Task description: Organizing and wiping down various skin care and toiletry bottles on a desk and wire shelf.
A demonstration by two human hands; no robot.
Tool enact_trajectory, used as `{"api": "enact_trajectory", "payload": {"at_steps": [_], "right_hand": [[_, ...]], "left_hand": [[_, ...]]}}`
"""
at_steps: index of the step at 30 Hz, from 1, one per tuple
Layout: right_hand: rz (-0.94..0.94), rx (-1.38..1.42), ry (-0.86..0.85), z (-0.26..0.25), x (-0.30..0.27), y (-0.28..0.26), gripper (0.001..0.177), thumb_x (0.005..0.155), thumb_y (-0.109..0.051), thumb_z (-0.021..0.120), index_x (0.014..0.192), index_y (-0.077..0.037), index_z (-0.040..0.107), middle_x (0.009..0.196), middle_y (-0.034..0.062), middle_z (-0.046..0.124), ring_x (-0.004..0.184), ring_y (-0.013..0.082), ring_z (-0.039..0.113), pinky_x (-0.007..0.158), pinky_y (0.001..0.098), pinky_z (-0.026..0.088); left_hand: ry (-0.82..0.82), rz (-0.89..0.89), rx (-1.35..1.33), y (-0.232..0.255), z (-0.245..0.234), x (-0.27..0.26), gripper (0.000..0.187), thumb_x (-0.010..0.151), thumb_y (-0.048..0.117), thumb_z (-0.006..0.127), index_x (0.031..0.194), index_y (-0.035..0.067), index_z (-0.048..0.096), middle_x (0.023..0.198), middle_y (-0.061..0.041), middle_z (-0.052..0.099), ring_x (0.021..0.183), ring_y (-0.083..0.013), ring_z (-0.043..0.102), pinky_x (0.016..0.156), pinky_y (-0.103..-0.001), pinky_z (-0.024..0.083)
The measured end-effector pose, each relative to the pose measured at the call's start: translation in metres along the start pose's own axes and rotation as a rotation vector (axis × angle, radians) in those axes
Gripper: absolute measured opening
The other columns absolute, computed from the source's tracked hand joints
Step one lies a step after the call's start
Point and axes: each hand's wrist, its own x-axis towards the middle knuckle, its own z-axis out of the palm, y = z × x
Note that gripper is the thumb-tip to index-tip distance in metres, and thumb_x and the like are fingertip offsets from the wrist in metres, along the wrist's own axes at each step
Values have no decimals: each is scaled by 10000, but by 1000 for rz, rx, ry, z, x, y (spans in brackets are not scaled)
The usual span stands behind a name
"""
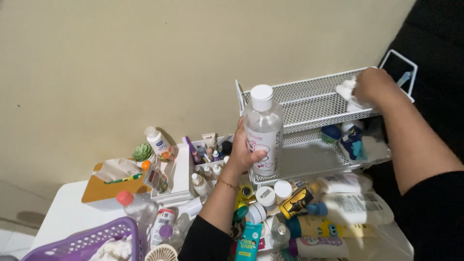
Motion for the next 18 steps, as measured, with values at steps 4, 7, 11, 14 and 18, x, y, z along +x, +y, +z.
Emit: {"api": "enact_trajectory", "payload": {"at_steps": [4, 7, 11, 14, 18], "right_hand": [[106, -182, 53, 35, 26, -8, 301, 814, -190, 783, 1026, 23, 795, 1113, 264, 734, 1046, 415, 717, 934, 465, 566], [57, -64, 58, 32, 18, -70, 228, 793, -109, 764, 973, 28, 793, 1063, 280, 738, 1040, 426, 716, 921, 461, 576], [-214, 249, -63, -6, -29, -170, 221, 857, -183, 711, 997, -30, 787, 1061, 234, 738, 1009, 382, 724, 906, 455, 562], [-520, 465, -118, -26, -59, -208, 320, 822, -310, 735, 1021, -63, 777, 1079, 219, 737, 1015, 375, 711, 889, 448, 544], [-412, 335, -102, -11, -45, -180, 216, 839, -164, 722, 1021, -65, 782, 1083, 214, 751, 1021, 341, 738, 891, 436, 572]], "left_hand": [[15, -12, -92, 10, 1, 4, 1035, 760, 776, 665, 1384, -41, 542, 1379, -208, 532, 1363, -357, 514, 1211, -466, 368], [14, 29, -53, 1, 1, -1, 1007, 779, 774, 647, 1366, -40, 574, 1389, -200, 549, 1373, -341, 517, 1226, -457, 364], [44, -1, -53, 5, 3, -1, 1029, 765, 798, 661, 1350, -44, 569, 1339, -190, 551, 1318, -328, 555, 1182, -443, 406], [54, -1, -56, 6, 6, 0, 1026, 765, 801, 661, 1339, -46, 574, 1335, -186, 551, 1307, -323, 562, 1175, -433, 410], [55, -81, -95, 6, 5, -1, 1061, 725, 787, 702, 1353, -50, 527, 1272, -177, 553, 1237, -313, 581, 1104, -427, 457]]}}
